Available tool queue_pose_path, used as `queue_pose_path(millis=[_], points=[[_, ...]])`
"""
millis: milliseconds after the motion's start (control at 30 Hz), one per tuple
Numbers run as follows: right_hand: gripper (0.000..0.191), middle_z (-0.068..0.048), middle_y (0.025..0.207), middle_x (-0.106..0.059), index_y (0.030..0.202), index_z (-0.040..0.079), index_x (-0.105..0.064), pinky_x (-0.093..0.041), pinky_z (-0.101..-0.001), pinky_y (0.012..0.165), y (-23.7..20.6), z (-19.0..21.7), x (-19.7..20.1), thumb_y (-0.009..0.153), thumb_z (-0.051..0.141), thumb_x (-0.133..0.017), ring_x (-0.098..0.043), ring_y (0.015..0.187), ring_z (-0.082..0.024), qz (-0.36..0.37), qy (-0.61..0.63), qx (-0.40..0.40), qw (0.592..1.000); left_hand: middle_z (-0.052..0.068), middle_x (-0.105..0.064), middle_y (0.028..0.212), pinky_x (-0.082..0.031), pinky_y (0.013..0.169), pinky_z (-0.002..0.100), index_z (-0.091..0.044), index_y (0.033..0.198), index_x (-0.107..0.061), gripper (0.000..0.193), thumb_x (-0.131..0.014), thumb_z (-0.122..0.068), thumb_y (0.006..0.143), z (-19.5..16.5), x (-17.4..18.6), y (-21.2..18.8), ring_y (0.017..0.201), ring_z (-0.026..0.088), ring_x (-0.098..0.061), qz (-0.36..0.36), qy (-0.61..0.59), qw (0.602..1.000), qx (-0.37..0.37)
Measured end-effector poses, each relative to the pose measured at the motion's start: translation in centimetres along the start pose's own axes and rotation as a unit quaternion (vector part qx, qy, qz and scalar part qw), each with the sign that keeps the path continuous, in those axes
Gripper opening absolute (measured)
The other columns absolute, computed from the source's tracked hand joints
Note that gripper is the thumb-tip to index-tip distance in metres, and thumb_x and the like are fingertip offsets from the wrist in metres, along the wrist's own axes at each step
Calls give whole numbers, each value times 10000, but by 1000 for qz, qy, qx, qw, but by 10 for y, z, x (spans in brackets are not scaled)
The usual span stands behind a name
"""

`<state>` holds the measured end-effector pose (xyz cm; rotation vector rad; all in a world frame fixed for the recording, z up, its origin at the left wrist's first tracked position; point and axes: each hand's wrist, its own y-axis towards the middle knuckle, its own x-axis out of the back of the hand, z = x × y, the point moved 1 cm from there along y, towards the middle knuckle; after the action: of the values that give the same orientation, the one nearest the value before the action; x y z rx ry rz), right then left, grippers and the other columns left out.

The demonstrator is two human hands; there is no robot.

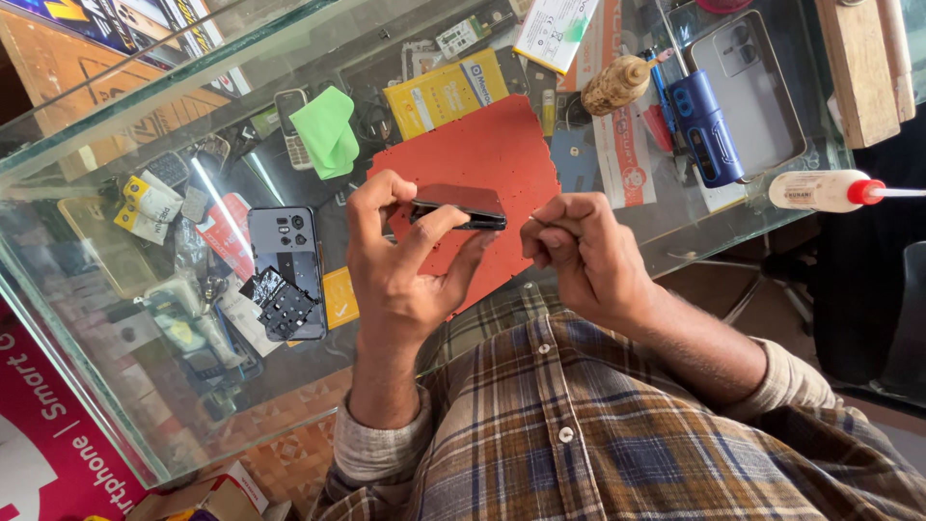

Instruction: The person works on a disassembled smartphone at a glass counter, peeling the old back cover away, applying liquid adhesive from a bottle onto the phone frame, and scraping old adhesive residue from the edges with a small blue tool. They then press the frame and reach for a glue bottle again near the end.

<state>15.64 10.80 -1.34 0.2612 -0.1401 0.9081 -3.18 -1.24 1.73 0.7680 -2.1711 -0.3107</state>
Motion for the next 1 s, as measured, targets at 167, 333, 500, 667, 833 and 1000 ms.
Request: queue_pose_path(millis=[167,333,500,667,833,1000], points=[[63,-101,897,-670,1148,-29,-540,-540,-247,640,4,1,2,1085,-37,-540,-637,745,-86,-37,28,-50,998,123,-454,1327,-541,818,349,-126,1065,-698,403,-900,-395,844,-5,0,2,1098,254,-574,-12,-23,1000,17],[138,-91,943,-673,1232,-42,-524,-537,-233,641,9,13,3,1100,-64,-488,-632,750,-105,-24,28,-60,997,125,-431,1364,-528,865,337,-101,1025,-685,194,-831,-214,966,-7,-3,5,1116,241,-554,-20,-63,996,53],[183,-118,1018,-706,1252,-56,-487,-600,-253,707,13,24,-2,1074,-95,-465,-747,877,-164,-13,-16,-8,1000,119,-413,1390,-529,884,335,-66,963,-681,126,-790,-122,933,-8,-6,11,1060,216,-555,-13,-85,994,74],[134,-112,933,-738,1144,-45,-525,-604,-277,675,13,25,-5,1030,-95,-576,-771,809,-188,-47,-144,102,983,135,-417,1429,-532,815,314,-65,972,-684,122,-775,-89,895,-13,-10,15,1012,210,-558,-21,-76,994,71],[167,-95,771,-714,996,-62,-589,-507,-341,496,12,18,-9,876,-97,-700,-640,509,-168,-32,-224,145,963,136,-413,1421,-545,837,319,-63,996,-687,125,-771,-93,907,-13,-8,14,1048,210,-568,-21,-73,995,65],[181,-104,806,-680,971,-54,-565,-524,-355,540,13,14,-12,880,-90,-717,-663,592,-223,-18,-226,169,959,145,-401,1429,-568,847,316,-63,1014,-695,121,-766,-106,925,-14,-9,11,1069,210,-576,-28,-76,995,66]])
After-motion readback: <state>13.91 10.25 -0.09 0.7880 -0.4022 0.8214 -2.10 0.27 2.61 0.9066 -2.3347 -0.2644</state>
